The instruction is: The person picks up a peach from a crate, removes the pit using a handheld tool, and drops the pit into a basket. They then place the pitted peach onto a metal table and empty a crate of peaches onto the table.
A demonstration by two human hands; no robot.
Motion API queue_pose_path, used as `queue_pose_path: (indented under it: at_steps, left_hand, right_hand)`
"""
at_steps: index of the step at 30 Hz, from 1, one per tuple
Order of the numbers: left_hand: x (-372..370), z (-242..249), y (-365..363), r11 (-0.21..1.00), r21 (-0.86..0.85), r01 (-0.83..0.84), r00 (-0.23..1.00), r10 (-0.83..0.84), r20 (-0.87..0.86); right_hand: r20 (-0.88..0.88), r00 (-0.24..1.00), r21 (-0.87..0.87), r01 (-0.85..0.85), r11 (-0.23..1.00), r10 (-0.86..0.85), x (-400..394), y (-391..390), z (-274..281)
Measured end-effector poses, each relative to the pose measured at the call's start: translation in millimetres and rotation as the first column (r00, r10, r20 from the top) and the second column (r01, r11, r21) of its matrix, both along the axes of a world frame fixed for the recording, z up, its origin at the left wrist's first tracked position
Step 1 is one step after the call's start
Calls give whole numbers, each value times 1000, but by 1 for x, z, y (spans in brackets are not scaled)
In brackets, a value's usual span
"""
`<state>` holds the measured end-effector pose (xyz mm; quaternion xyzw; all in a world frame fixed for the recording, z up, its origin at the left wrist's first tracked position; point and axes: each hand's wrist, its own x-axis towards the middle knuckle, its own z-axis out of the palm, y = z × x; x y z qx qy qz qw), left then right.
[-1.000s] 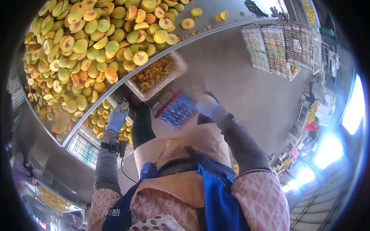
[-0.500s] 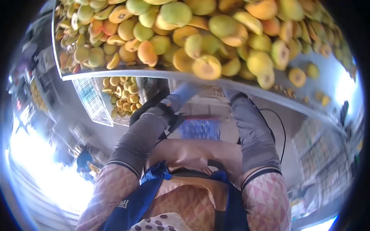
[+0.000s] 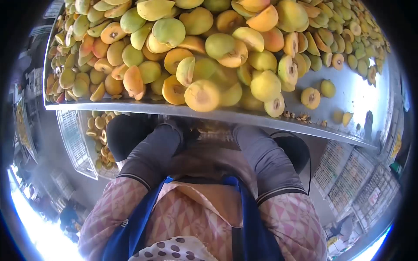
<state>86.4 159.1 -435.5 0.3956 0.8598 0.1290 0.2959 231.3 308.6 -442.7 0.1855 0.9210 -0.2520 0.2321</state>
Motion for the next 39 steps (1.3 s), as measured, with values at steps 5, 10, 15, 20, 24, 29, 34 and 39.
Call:
queue_pose_path:
  at_steps: [5,10,15,20,24,29,34,39]
  left_hand:
    - [-53,4,53,992,113,58,977,-33,-212]
    - [-35,48,46,959,36,283,918,-260,-300]
    - [-21,131,12,601,-124,789,467,-720,-514]
    - [1,209,-27,909,389,151,913,-279,298]
    - [-17,238,-46,862,152,484,863,-442,-244]
    - [-47,313,-76,856,291,427,733,-140,-665]
    - [-91,318,-55,895,420,-152,786,367,-497]
    - [-110,284,-42,909,411,68,795,200,-573]
  right_hand:
    - [-264,955,14,145,989,-136,-49,28,-13]
    - [-176,978,364,-42,931,113,-46,4,108]
    - [-87,981,115,-164,980,175,25,-32,289]
    - [-561,823,-140,10,990,-87,73,-43,306]
    - [-527,745,-439,175,881,-410,69,-60,314]
    - [-400,706,-633,249,733,-585,60,-68,334]
    - [-152,666,-897,216,385,-730,35,-66,374]
    - [-226,716,-903,100,417,-661,-6,-60,381]
